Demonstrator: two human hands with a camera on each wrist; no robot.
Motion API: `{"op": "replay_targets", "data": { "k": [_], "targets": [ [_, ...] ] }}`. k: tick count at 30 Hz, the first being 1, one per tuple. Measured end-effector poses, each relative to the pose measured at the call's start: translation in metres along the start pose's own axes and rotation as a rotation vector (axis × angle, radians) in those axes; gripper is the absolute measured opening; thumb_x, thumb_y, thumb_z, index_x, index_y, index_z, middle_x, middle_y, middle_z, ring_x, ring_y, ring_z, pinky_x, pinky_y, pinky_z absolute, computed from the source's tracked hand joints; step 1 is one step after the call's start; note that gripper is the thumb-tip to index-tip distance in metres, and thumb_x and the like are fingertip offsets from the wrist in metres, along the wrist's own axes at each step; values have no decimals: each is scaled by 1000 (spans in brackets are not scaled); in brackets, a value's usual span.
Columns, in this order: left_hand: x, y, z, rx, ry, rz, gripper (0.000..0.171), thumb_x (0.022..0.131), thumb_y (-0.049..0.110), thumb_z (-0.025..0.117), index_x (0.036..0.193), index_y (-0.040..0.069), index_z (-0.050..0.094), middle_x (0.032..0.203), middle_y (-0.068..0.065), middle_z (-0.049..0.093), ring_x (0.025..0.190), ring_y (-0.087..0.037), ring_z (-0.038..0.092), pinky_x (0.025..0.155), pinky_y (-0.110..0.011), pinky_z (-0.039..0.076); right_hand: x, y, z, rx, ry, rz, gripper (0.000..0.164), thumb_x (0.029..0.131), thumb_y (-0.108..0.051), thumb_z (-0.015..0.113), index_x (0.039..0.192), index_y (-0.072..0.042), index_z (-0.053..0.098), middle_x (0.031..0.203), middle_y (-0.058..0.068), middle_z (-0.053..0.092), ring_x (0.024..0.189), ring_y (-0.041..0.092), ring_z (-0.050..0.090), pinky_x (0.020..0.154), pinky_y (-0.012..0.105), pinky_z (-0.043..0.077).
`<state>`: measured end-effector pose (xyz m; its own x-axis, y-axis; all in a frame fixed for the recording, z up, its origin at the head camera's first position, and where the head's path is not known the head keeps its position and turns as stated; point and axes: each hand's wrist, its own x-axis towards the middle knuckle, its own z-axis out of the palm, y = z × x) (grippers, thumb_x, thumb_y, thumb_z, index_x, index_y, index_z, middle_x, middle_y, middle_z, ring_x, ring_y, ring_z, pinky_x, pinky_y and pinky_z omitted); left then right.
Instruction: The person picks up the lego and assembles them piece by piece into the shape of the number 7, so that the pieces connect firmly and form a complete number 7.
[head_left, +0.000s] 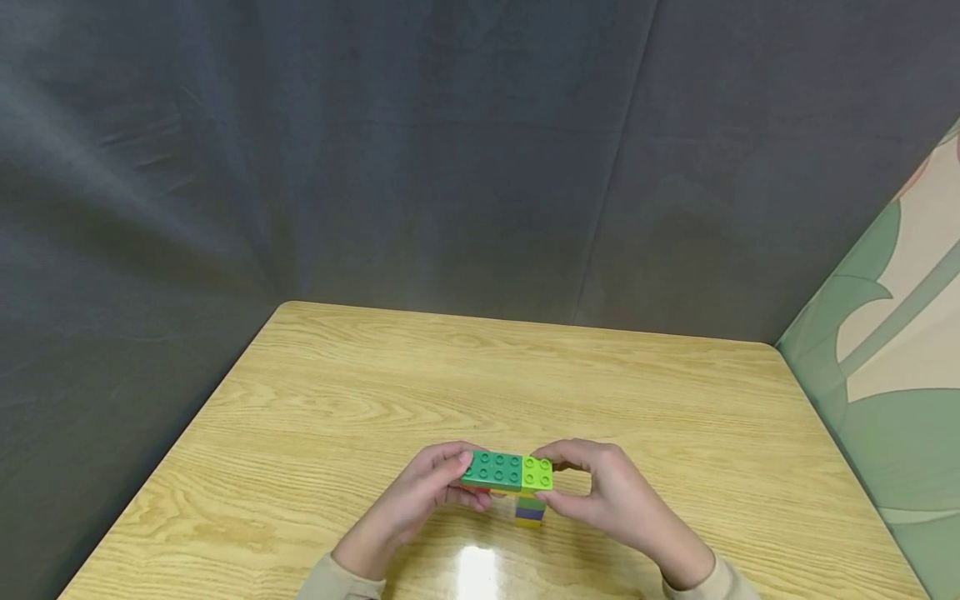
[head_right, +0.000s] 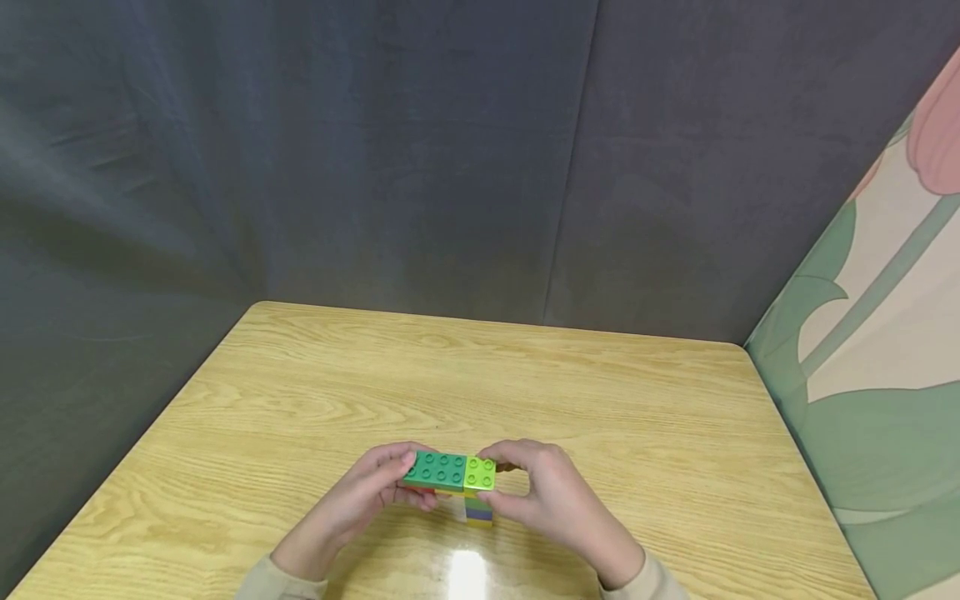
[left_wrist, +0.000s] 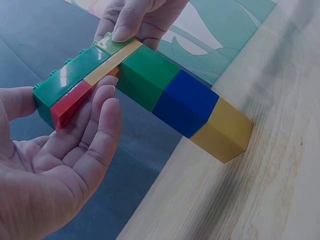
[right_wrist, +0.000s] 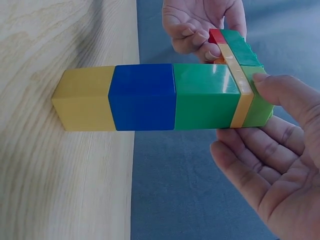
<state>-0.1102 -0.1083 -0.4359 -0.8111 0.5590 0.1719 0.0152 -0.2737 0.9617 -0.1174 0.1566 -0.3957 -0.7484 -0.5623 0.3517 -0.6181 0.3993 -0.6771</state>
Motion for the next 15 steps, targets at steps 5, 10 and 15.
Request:
{"op": "replay_targets", "data": {
  "k": [5, 10, 15],
  "targets": [
    [0, 1, 0, 3, -5, -1, 40, 105, 16, 35, 123, -17, 51, 102, -49, 52, 84, -17, 68, 77, -36, 57, 0, 1, 0, 6, 0, 2, 27, 81, -17, 80, 107, -14, 70, 102, -8, 70, 90, 8, 65, 78, 34, 56],
    [0, 1, 0, -4, -6, -4, 41, 105, 16, 36, 123, -18, 51, 102, -51, 50, 84, -17, 68, 77, -34, 57, -1, 2, 1, 22, 3, -5, 28, 82, -17, 80, 108, -14, 69, 103, -8, 70, 90, 9, 65, 78, 34, 56],
    [0, 2, 0, -3, -8, -5, 41, 105, 16, 35, 123, -18, 50, 102, -51, 50, 84, -16, 68, 77, -34, 57, -1, 3, 3, 42, 12, -30, 28, 83, -16, 79, 109, -13, 68, 103, -6, 70, 90, 10, 65, 78, 34, 56]
  ]
}}
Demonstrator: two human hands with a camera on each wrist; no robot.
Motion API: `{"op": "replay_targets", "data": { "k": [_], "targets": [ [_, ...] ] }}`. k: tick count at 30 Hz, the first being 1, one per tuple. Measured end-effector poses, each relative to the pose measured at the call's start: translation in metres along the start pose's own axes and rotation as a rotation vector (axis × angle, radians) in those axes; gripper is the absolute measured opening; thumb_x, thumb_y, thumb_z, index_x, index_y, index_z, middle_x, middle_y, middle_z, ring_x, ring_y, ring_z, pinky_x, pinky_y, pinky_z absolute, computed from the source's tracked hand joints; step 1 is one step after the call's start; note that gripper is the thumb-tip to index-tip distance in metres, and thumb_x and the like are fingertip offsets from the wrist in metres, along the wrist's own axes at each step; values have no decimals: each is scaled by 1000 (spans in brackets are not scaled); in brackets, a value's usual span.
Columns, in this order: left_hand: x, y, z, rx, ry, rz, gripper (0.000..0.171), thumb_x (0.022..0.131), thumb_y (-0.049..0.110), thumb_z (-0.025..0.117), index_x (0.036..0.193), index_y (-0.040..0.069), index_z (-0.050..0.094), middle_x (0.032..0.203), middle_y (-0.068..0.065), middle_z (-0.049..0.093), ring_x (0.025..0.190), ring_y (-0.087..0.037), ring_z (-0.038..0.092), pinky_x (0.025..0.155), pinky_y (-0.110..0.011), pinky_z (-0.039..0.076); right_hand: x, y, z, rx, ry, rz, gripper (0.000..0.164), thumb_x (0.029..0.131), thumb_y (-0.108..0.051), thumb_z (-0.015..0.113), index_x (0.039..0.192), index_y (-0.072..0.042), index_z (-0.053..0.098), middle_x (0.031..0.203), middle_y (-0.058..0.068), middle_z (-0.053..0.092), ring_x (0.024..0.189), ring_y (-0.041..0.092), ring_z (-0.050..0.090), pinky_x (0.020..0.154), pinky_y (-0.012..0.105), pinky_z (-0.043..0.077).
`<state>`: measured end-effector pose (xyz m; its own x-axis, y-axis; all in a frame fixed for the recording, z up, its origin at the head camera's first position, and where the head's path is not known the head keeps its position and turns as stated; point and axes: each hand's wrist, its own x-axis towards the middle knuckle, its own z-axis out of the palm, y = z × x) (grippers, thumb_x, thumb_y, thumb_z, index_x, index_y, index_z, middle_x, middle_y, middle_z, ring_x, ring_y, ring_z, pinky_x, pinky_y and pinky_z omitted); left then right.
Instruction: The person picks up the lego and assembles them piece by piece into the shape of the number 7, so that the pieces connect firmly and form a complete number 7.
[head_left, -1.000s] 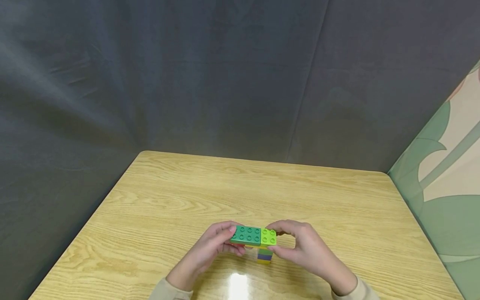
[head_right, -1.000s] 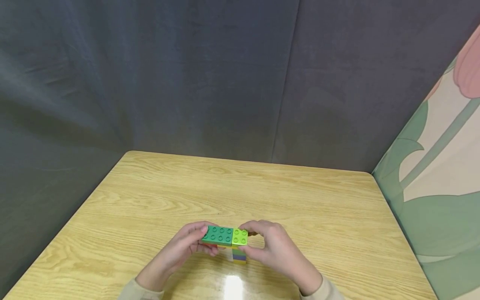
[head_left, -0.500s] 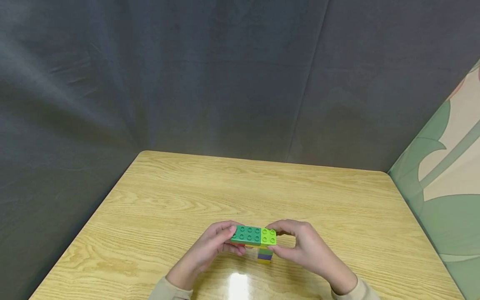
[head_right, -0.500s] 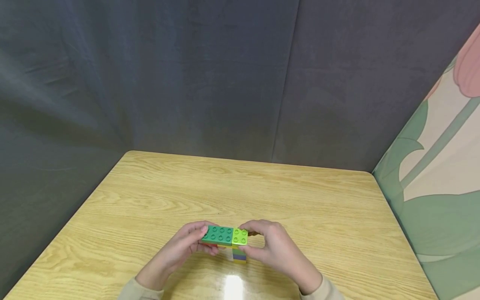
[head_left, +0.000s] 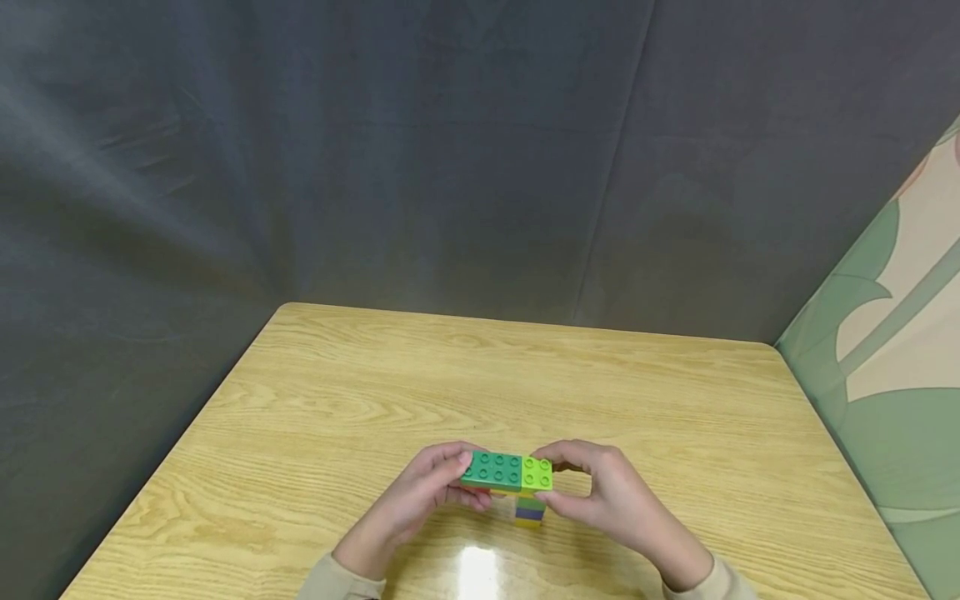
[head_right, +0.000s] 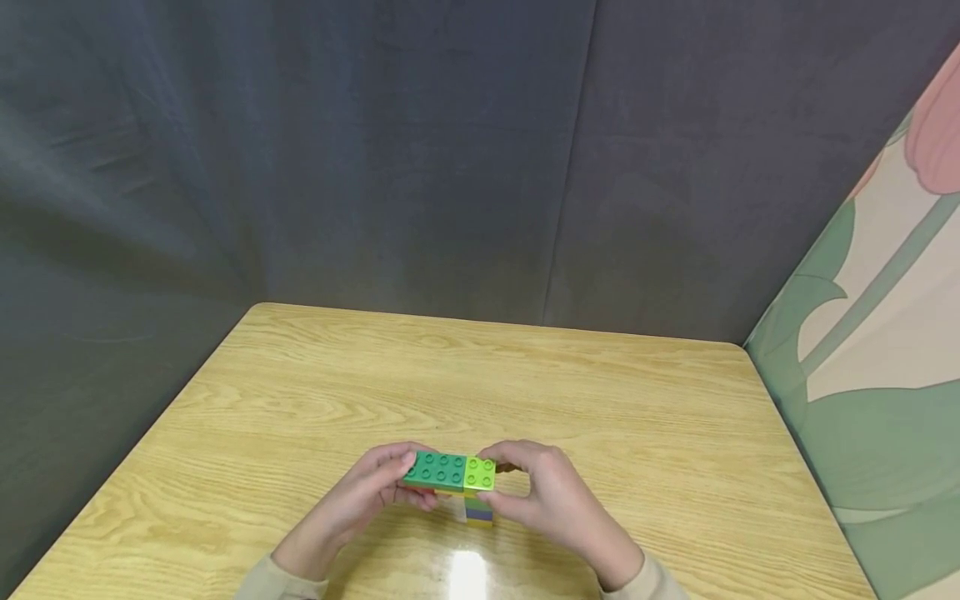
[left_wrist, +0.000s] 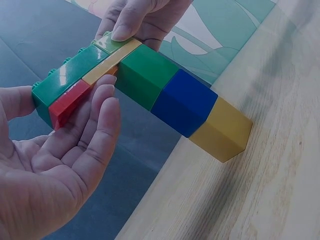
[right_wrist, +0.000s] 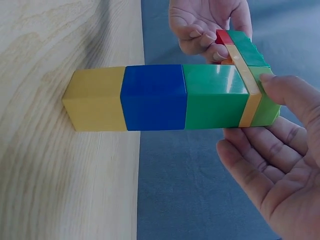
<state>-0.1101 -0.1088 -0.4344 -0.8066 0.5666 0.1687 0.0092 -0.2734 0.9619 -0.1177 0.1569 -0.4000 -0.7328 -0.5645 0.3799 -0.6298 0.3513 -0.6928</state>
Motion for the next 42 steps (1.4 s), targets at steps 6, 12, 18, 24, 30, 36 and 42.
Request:
{"op": "replay_targets", "data": {
  "k": [6, 12, 18, 24, 30, 36, 42],
  "targets": [
    [-1, 0, 0, 7, 4, -5, 41, 105, 16, 35, 123, -18, 50, 101, -50, 51, 84, -16, 68, 77, -35, 57, -1, 2, 2, 25, 2, -3, 28, 85, -19, 78, 110, -14, 68, 103, -6, 70, 91, 10, 65, 79, 34, 56],
    [-1, 0, 0, 3, 6, -3, 41, 106, 16, 35, 123, -17, 51, 101, -49, 53, 84, -16, 68, 76, -33, 57, -1, 2, 3, 21, 11, -1, 28, 85, -18, 77, 110, -14, 68, 103, -6, 69, 91, 10, 65, 79, 35, 56],
    [-1, -2, 0, 4, 15, -1, 40, 105, 16, 35, 123, -17, 51, 101, -42, 58, 84, -17, 69, 76, -34, 57, -3, 1, 4, -1, 19, 10, 29, 85, -17, 77, 112, -14, 67, 104, -7, 69, 92, 10, 64, 79, 36, 56],
    [-1, -2, 0, -8, 17, -8, 40, 105, 16, 36, 123, -17, 50, 100, -18, 69, 84, -17, 69, 77, -33, 57, -4, 1, 4, -2, 18, -3, 31, 85, -15, 77, 114, -15, 66, 106, -6, 68, 93, 11, 64, 80, 35, 56],
    [-1, -1, 1, 1, 41, -24, 41, 105, 17, 37, 126, -17, 48, 104, -6, 68, 87, -17, 67, 80, -35, 56, -3, 2, 4, 5, 38, -31, 34, 84, -11, 77, 115, -15, 66, 107, -6, 69, 93, 11, 65, 80, 35, 56],
    [0, 1, 2, 8, 88, -9, 39, 104, 16, 41, 125, -16, 48, 101, -8, 67, 85, -17, 67, 80, -36, 56, -1, 5, 4, 22, 71, -37, 36, 82, -6, 77, 115, -13, 66, 105, -6, 70, 92, 11, 66, 82, 35, 56],
    [0, 2, 3, 13, 126, -21, 41, 104, 15, 43, 134, -12, 42, 107, -10, 64, 86, -18, 67, 80, -37, 56, -1, 8, 1, 33, 78, 24, 34, 83, -7, 76, 115, -13, 66, 104, -7, 70, 91, 10, 66, 83, 36, 55]
  ]
}}
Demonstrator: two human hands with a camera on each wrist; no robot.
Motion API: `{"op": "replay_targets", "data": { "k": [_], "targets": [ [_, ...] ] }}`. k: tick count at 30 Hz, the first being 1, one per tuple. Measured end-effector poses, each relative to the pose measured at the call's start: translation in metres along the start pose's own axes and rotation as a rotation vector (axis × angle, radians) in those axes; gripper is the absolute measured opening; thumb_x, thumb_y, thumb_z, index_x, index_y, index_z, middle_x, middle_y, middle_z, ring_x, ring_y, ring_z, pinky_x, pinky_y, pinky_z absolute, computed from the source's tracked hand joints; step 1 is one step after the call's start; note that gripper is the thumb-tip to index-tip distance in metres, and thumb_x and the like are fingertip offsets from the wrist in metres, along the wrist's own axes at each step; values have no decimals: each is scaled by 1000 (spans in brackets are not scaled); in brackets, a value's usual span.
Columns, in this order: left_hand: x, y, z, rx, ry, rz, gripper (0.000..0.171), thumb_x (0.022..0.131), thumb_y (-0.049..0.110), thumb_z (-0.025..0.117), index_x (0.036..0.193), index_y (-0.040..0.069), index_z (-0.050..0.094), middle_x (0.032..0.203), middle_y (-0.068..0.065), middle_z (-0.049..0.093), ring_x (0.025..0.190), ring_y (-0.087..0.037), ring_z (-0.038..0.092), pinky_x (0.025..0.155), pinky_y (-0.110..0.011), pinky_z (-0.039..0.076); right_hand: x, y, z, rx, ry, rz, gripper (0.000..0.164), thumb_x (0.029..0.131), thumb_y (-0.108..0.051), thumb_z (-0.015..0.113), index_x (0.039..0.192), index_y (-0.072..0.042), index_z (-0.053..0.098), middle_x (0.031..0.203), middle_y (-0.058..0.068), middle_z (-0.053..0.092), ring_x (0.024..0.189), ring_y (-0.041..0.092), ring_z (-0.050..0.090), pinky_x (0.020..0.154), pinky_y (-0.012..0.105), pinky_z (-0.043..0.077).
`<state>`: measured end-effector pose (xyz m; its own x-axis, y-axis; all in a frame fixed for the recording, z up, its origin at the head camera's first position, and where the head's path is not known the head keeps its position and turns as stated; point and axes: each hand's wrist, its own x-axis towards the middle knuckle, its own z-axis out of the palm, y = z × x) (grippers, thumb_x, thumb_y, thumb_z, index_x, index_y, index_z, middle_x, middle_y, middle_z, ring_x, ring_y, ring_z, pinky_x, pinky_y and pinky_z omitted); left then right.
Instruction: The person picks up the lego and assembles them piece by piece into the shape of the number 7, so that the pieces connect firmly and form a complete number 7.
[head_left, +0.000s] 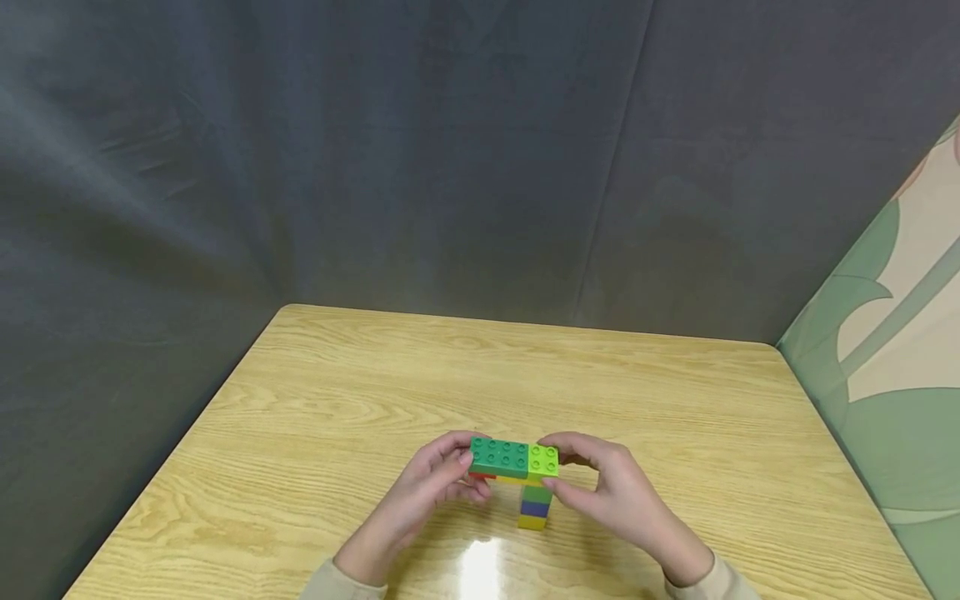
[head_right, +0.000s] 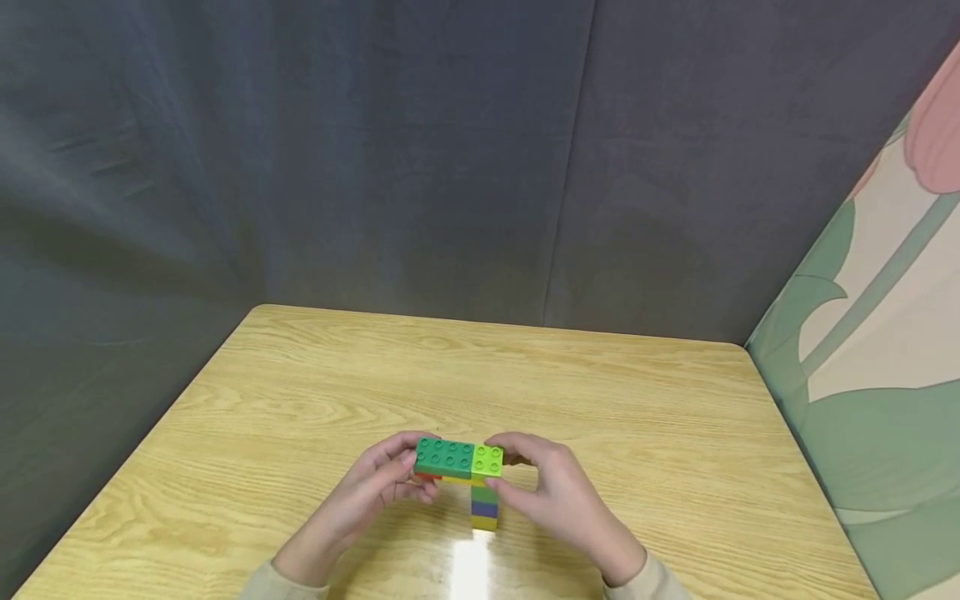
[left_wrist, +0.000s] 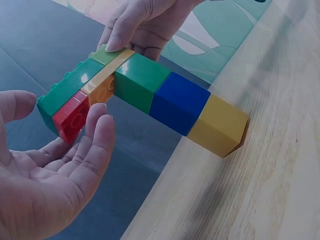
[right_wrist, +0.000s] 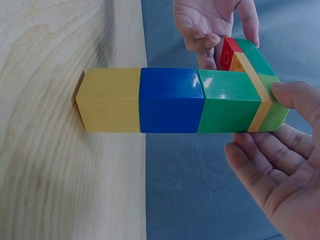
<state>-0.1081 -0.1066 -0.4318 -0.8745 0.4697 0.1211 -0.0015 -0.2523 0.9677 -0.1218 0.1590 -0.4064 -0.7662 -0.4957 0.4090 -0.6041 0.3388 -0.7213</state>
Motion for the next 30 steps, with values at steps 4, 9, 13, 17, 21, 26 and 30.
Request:
{"op": "replay_targets", "data": {
  "k": [4, 9, 13, 17, 21, 26, 30],
  "targets": [
    [0, -1, -1, 8, 9, -4, 44, 103, 14, 44, 139, -11, 37, 117, -13, 59, 88, -18, 66, 79, -34, 55, 1, 2, -1, 12, -3, 46, 34, 84, -7, 76, 117, -11, 66, 104, -7, 70, 92, 10, 66, 83, 37, 55],
    [0, -1, 0, 37, 30, 6, 46, 101, 10, 47, 143, -7, 36, 132, -20, 47, 88, -18, 66, 82, -36, 55, 2, 5, -1, 38, 4, 100, 36, 84, -8, 76, 118, -8, 65, 101, -7, 69, 92, 11, 65, 83, 37, 55],
    [-1, 1, 2, 59, 51, 6, 51, 100, 7, 48, 147, -4, 31, 143, -26, 35, 89, -18, 65, 84, -39, 55, 3, 10, 0, 65, 24, 134, 34, 85, -8, 75, 118, -9, 64, 100, -7, 69, 92, 12, 65, 83, 37, 55],
    [-2, 2, 4, 83, 65, 7, 57, 100, 5, 50, 150, -3, 25, 148, -27, 30, 91, -18, 66, 85, -36, 54, 5, 14, 0, 100, 52, 161, 33, 87, -9, 74, 118, -9, 64, 99, -4, 70, 90, 12, 65, 83, 37, 55],
    [-2, 3, 6, 129, 78, 23, 59, 99, 7, 52, 151, -1, 24, 130, -34, 50, 92, -20, 67, 86, -37, 54, 7, 18, 1, 128, 91, 201, 34, 88, -11, 73, 120, -2, 63, 103, 1, 69, 91, 14, 65, 83, 32, 54],
    [1, 1, 7, 162, 70, 29, 61, 99, 8, 54, 153, 3, 24, 131, -30, 53, 104, -28, 65, 89, -40, 53, 10, 20, 4, 200, 144, 308, 38, 89, -14, 71, 123, 0, 60, 109, 8, 69, 96, 17, 65, 83, 26, 54],
    [4, -1, 6, 182, 66, 39, 61, 99, 7, 54, 153, 4, 25, 151, -20, 35, 110, -38, 61, 88, -37, 53, 13, 23, 7, 262, 194, 412, 40, 89, -15, 72, 124, -1, 58, 109, 12, 70, 95, 19, 67, 80, 23, 54]
  ]
}}
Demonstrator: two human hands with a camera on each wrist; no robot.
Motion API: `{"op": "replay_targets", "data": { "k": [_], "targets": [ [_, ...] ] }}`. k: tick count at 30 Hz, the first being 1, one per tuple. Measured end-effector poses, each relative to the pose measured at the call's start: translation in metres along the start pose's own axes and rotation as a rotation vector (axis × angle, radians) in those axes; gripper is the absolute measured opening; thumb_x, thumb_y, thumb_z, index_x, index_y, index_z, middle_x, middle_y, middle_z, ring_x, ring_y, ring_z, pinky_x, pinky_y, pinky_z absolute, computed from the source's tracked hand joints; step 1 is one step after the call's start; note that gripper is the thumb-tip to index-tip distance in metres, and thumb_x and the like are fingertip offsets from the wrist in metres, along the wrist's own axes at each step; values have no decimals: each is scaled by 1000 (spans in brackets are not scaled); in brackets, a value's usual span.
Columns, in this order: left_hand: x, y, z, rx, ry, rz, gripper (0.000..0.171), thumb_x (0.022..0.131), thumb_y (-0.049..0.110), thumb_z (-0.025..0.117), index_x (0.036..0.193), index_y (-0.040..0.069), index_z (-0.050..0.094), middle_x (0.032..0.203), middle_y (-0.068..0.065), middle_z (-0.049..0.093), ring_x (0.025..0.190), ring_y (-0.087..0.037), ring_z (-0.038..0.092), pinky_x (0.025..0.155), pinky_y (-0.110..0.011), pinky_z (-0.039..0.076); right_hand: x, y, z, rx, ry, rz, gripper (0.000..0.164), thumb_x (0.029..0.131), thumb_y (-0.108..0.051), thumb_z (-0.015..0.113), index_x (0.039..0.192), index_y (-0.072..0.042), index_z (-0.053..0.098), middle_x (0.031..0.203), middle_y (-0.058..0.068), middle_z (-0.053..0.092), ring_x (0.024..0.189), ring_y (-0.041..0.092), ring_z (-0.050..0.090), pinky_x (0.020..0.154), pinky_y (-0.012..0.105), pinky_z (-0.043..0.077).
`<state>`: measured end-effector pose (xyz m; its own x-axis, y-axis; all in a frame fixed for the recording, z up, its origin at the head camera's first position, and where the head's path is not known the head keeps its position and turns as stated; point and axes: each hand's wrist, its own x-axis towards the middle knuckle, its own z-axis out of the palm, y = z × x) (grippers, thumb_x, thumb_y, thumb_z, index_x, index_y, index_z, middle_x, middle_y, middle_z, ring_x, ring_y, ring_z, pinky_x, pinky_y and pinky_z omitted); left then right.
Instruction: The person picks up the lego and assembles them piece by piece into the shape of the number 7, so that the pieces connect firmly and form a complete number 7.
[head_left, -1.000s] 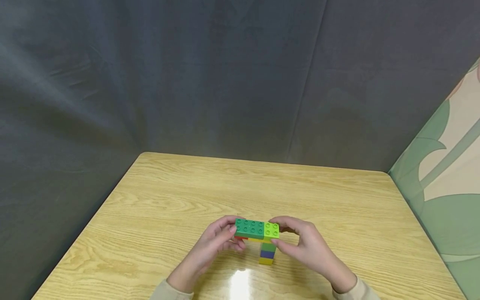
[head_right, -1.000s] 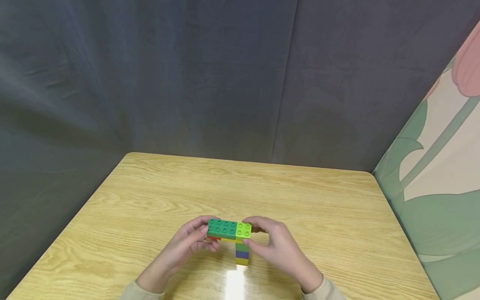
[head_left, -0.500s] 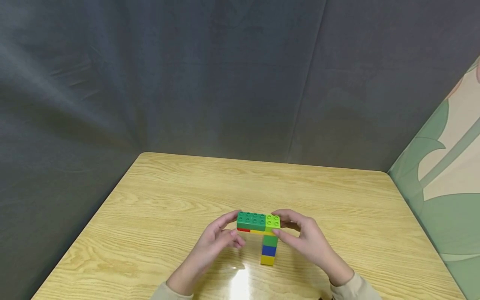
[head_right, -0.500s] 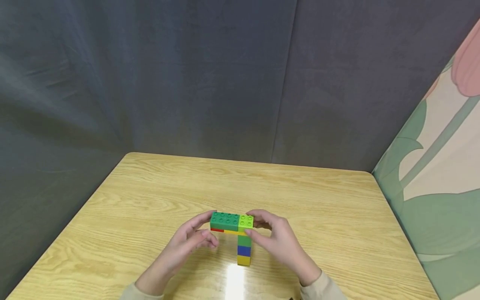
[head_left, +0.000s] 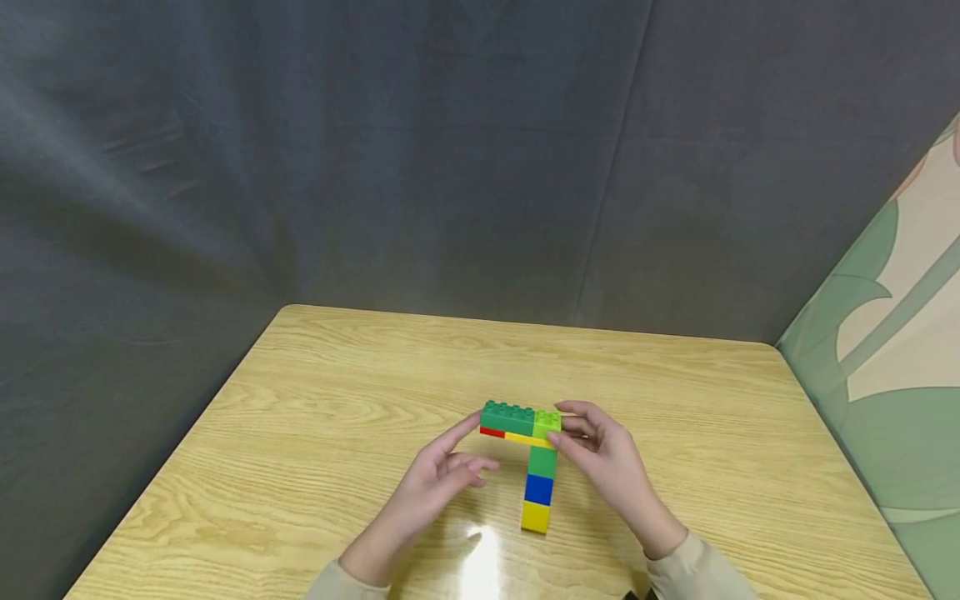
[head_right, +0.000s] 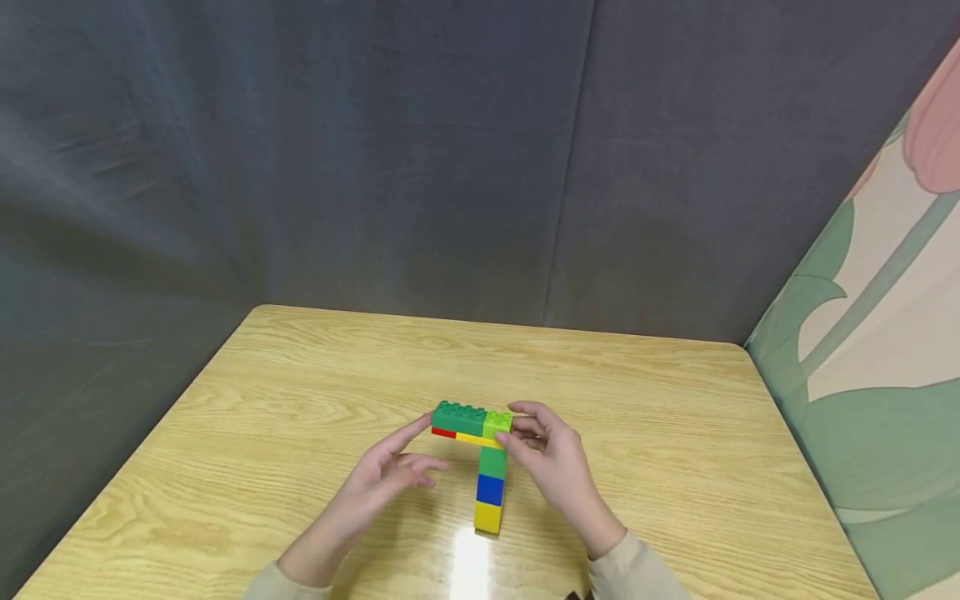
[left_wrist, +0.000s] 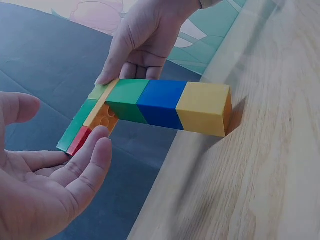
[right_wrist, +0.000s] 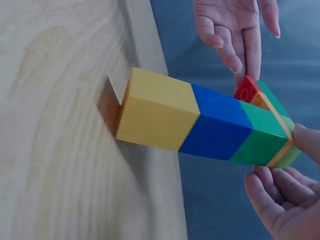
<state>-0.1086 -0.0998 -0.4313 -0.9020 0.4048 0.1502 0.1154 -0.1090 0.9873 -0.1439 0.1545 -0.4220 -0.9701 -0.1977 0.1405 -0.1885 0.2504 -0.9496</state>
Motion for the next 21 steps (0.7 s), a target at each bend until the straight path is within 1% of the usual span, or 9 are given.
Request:
{"op": "replay_targets", "data": {
  "k": [1, 5, 8, 10, 12, 14, 17, 20, 21],
  "targets": [
    [1, -1, 0, 7, 0, 4, 61, 99, 6, 53, 153, 3, 25, 153, -20, 33, 110, -40, 60, 87, -36, 53, 1, 1, 1, 10, 13, 23, 40, 89, -15, 72, 124, -1, 58, 108, 13, 70, 95, 19, 67, 80, 23, 54],
    [3, -4, -2, 19, 6, -4, 61, 99, 7, 54, 152, 1, 25, 149, -24, 36, 109, -41, 60, 85, -36, 54, 6, 8, 4, 23, 71, 96, 38, 89, -18, 73, 120, -1, 59, 106, 12, 72, 94, 17, 67, 80, 22, 53],
    [5, -5, -2, 14, 19, -49, 61, 99, 10, 54, 153, 4, 25, 134, -29, 52, 105, -33, 64, 84, -37, 54, 9, 13, 7, 30, 111, 125, 35, 89, -20, 73, 117, -2, 61, 104, 12, 72, 93, 14, 67, 80, 22, 53],
    [7, -6, -2, 8, 26, -81, 61, 100, 12, 54, 153, 6, 26, 126, -30, 57, 101, -29, 66, 85, -38, 54, 11, 16, 9, 49, 128, 136, 33, 89, -19, 72, 115, -2, 61, 104, 12, 72, 92, 13, 67, 79, 22, 53],
    [9, -6, -2, -3, 33, -112, 60, 100, 14, 54, 153, 8, 26, 119, -32, 60, 99, -29, 66, 86, -42, 53, 12, 19, 10, 65, 138, 140, 31, 90, -17, 72, 114, -1, 62, 103, 13, 71, 90, 12, 67, 78, 23, 54],
    [10, -7, -2, -21, 39, -133, 60, 100, 14, 54, 153, 8, 26, 123, -32, 57, 100, -35, 64, 88, -46, 52, 14, 21, 12, 75, 143, 138, 29, 90, -15, 71, 113, 1, 63, 103, 14, 71, 89, 12, 67, 78, 24, 55],
    [11, -9, -3, -51, 46, -154, 61, 99, 15, 55, 153, 6, 26, 140, -27, 45, 107, -45, 59, 88, -51, 51, 15, 24, 14, 72, 146, 140, 28, 92, -14, 69, 112, 3, 63, 104, 16, 70, 89, 12, 68, 79, 29, 56],
    [13, -12, -4, -65, 51, -169, 64, 99, 19, 56, 152, 3, 25, 153, -22, 28, 110, -44, 58, 88, -51, 51, 17, 25, 16, 64, 145, 154, 27, 94, -16, 66, 113, 4, 64, 106, 17, 70, 90, 15, 69, 81, 34, 56],
    [13, -13, -4, -65, 53, -175, 65, 99, 20, 57, 152, 3, 25, 155, -22, 26, 110, -44, 59, 88, -51, 51, 17, 26, 17, 59, 145, 159, 27, 95, -17, 64, 113, 4, 64, 106, 17, 70, 90, 17, 69, 82, 35, 56]
  ]
}}
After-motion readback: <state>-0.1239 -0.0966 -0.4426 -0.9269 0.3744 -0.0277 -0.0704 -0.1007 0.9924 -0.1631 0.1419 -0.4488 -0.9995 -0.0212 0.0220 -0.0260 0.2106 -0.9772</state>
